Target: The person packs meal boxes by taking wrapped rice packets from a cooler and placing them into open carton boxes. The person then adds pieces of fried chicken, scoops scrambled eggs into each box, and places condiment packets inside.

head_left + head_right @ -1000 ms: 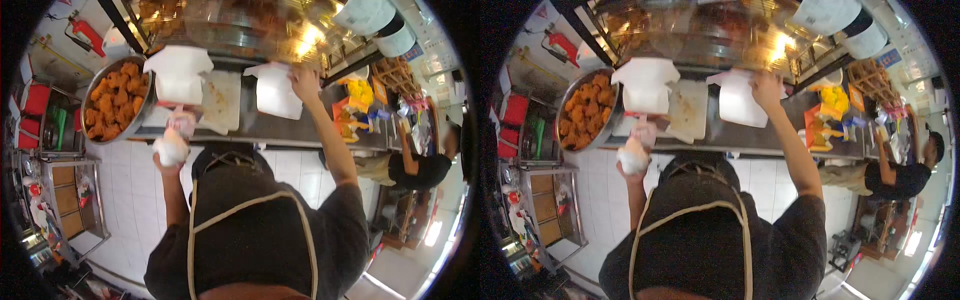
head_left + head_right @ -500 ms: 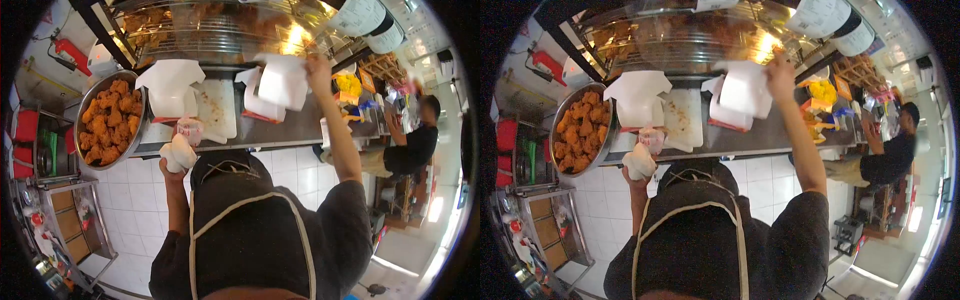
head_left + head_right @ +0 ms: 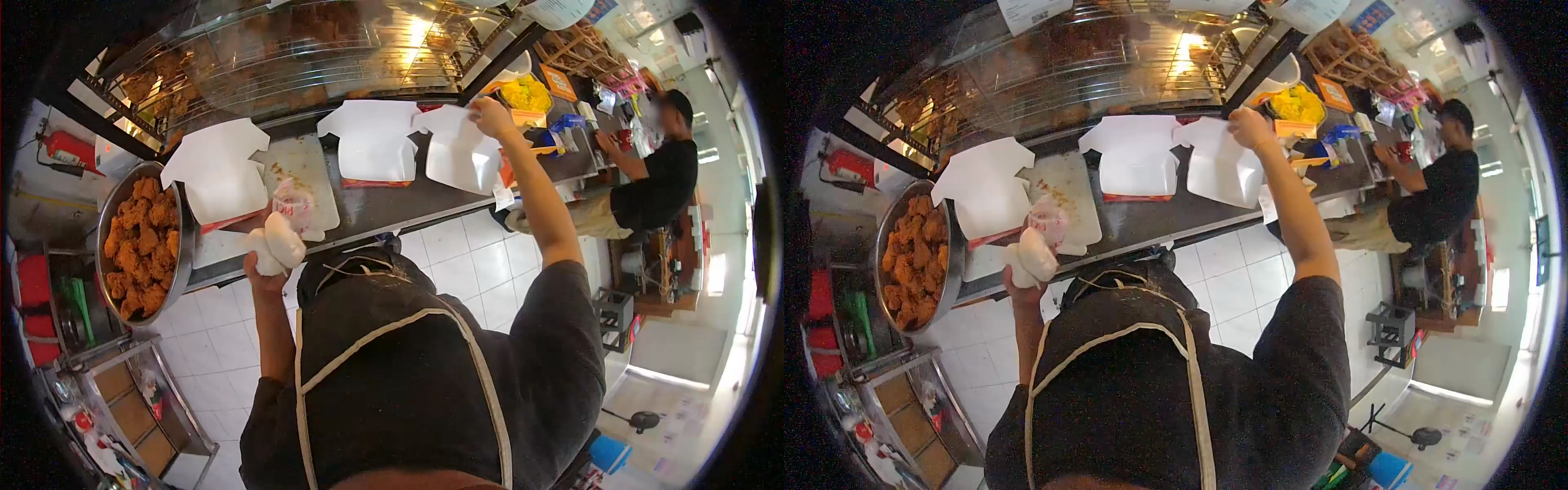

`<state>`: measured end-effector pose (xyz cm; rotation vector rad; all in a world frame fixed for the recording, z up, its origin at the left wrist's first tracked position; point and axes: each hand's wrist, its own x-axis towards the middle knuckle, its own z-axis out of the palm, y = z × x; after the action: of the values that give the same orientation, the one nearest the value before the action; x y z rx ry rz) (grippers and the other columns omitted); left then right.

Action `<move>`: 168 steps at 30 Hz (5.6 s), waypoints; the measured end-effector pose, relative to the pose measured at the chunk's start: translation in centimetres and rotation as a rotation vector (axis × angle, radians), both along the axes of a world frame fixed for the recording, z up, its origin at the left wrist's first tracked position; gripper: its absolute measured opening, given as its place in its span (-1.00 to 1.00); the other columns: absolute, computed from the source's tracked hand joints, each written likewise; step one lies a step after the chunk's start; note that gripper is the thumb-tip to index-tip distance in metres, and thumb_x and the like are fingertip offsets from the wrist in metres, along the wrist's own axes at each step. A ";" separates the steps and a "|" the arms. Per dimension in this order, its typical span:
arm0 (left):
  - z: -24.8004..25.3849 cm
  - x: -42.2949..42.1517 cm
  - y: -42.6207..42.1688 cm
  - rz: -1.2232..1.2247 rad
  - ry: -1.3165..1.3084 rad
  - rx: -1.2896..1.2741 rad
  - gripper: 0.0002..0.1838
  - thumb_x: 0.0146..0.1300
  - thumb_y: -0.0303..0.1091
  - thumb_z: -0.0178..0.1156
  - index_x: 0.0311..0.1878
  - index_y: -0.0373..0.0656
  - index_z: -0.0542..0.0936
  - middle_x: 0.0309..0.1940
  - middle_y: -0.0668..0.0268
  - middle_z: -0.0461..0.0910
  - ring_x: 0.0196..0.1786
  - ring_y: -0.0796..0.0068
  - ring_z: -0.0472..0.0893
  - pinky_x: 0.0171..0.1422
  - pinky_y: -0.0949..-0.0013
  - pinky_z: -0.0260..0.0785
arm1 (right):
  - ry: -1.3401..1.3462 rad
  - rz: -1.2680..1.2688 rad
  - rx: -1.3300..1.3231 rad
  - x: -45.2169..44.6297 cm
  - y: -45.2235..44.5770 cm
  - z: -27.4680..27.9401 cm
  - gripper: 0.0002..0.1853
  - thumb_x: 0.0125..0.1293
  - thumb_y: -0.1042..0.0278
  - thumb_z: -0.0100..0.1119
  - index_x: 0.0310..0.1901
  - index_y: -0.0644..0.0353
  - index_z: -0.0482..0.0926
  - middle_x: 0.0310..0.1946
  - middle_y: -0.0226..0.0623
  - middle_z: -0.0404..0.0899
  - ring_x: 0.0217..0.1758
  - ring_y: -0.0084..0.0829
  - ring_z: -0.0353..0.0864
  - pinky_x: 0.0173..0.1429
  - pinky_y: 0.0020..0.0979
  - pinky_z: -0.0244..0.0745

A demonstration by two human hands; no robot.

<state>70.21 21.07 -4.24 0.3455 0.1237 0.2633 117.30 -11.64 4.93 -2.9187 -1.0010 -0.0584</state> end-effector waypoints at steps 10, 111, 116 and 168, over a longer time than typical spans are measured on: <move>4.3 11.7 -7.9 -0.070 0.069 0.101 0.02 -0.10 -0.11 0.31 0.43 -0.25 0.06 0.22 0.16 0.34 0.18 0.22 0.45 0.31 0.21 0.28 | 0.871 0.029 0.882 -9.7 4.4 -4.2 -0.55 0.24 0.23 0.23 0.14 0.16 0.45 -0.03 -0.29 0.54 0.00 -0.42 0.54 -0.07 -0.35 0.52; -9.0 12.7 -12.3 0.156 0.881 1.752 -0.84 0.09 -0.42 0.15 -0.31 -0.32 0.50 -0.60 0.08 0.43 -0.53 0.19 0.42 -0.38 0.20 0.29 | 0.688 -0.331 0.912 -11.0 -3.2 -15.1 -0.62 0.19 0.10 0.21 -0.18 0.30 0.63 -0.28 -0.07 0.66 -0.24 -0.12 0.65 -0.12 -0.25 0.50; -9.7 14.0 -11.5 0.034 0.780 1.797 -0.79 0.11 -0.35 0.23 -0.36 -0.28 0.45 -0.65 0.21 0.34 -0.57 0.37 0.34 -0.44 0.25 0.23 | 0.794 -0.361 0.702 -12.5 -2.2 -17.2 -0.52 0.16 -0.05 0.24 -0.22 0.32 0.65 -0.43 -0.11 0.67 -0.32 -0.29 0.68 -0.21 -0.29 0.52; -11.1 16.9 -14.0 -0.130 0.754 1.546 -0.71 0.22 -0.30 0.14 -0.49 -0.30 0.36 -0.65 0.40 0.29 -0.51 0.63 0.24 -0.43 0.39 0.17 | 0.343 -0.294 0.755 -14.6 -5.1 -15.6 -0.93 0.00 0.42 0.18 -0.47 0.17 0.50 -0.41 -0.14 0.52 -0.31 -0.03 0.55 -0.25 -0.10 0.47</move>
<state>87.13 7.03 -15.31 1.9834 0.6395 0.0334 102.70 -16.70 -10.67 -2.2404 -0.3691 0.0441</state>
